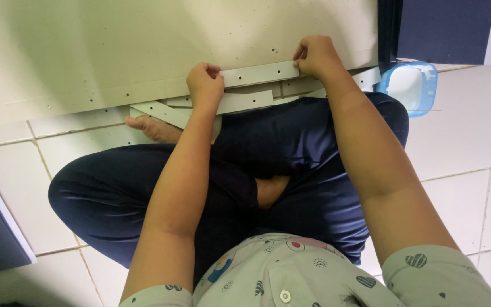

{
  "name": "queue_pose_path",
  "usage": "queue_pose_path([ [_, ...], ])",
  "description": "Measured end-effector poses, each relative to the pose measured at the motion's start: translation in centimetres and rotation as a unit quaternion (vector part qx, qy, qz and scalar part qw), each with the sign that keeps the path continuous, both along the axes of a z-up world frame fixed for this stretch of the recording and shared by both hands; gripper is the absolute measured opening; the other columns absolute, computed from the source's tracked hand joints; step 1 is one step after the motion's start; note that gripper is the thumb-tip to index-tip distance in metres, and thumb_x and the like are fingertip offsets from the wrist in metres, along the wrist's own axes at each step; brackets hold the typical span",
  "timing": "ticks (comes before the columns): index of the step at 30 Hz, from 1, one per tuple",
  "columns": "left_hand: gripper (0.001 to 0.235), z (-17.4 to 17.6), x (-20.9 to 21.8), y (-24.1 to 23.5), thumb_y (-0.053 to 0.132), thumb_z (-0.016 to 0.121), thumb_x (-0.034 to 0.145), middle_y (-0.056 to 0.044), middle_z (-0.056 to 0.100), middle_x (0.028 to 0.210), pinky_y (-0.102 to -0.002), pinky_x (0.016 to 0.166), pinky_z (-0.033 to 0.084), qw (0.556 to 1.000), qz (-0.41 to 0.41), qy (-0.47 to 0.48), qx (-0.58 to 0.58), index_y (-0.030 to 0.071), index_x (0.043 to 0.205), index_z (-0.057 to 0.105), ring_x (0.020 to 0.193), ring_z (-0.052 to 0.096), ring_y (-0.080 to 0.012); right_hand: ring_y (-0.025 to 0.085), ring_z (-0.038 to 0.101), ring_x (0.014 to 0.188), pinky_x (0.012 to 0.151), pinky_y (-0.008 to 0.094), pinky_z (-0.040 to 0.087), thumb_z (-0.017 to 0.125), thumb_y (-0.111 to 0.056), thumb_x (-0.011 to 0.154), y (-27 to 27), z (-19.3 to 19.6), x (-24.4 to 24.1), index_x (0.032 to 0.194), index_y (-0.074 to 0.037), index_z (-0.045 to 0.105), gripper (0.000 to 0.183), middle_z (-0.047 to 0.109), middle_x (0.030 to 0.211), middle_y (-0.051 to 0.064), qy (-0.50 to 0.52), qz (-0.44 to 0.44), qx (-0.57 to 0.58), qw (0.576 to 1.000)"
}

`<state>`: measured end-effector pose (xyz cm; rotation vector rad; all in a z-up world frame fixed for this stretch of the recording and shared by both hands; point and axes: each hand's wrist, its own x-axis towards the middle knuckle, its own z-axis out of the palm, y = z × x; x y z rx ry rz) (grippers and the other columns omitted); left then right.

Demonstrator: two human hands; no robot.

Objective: The person sits on the floor and applies glue to small white paper strips using a stick from a container. They then place the glued strips onto a larger sheet of paper. The person also handles dark blue folders labeled 'POLO' and stacks them nearby.

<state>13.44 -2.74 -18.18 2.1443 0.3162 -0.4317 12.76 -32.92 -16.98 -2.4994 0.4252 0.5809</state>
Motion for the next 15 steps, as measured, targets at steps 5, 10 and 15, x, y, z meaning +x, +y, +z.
queue_pose_path([
  [5, 0.016, -0.3, 0.0, 0.1, 0.01, 0.063, 0.086, -0.003, 0.076, 0.097, -0.033, 0.087, 0.059, 1.0, -0.007, -0.024, 0.002, 0.013, 0.097, 0.075, 0.093, 0.072, -0.0179, 0.016, 0.07, 0.082, 0.074, 0.033, 0.057, 0.08, -0.009, 0.086, 0.6, 1.3, -0.2, 0.086, -0.016, 0.074, 0.009, 0.075, 0.09, 0.002, 0.008, -0.017, 0.012, 1.0],
  [10, 0.015, -0.6, 0.0, 0.1, 0.01, 0.064, 0.085, -0.002, 0.076, 0.094, -0.032, 0.086, 0.059, 0.999, -0.008, -0.033, 0.005, 0.013, 0.096, 0.074, 0.09, 0.072, -0.0169, 0.018, 0.069, 0.08, 0.072, 0.033, 0.057, 0.081, -0.01, 0.085, 0.2, 0.4, -0.1, 0.086, -0.015, 0.074, 0.009, 0.074, 0.088, 0.003, 0.004, -0.008, 0.008, 1.0],
  [15, 0.015, -1.2, 0.0, 0.2, 0.01, 0.064, 0.084, -0.002, 0.076, 0.091, -0.032, 0.084, 0.058, 0.999, -0.011, -0.051, 0.01, 0.013, 0.095, 0.074, 0.088, 0.072, -0.0171, 0.017, 0.069, 0.08, 0.07, 0.034, 0.057, 0.082, -0.01, 0.085, 0.4, 0.8, -0.2, 0.087, -0.015, 0.074, 0.01, 0.073, 0.089, 0.003, 0.0, -0.021, 0.017, 1.0],
])
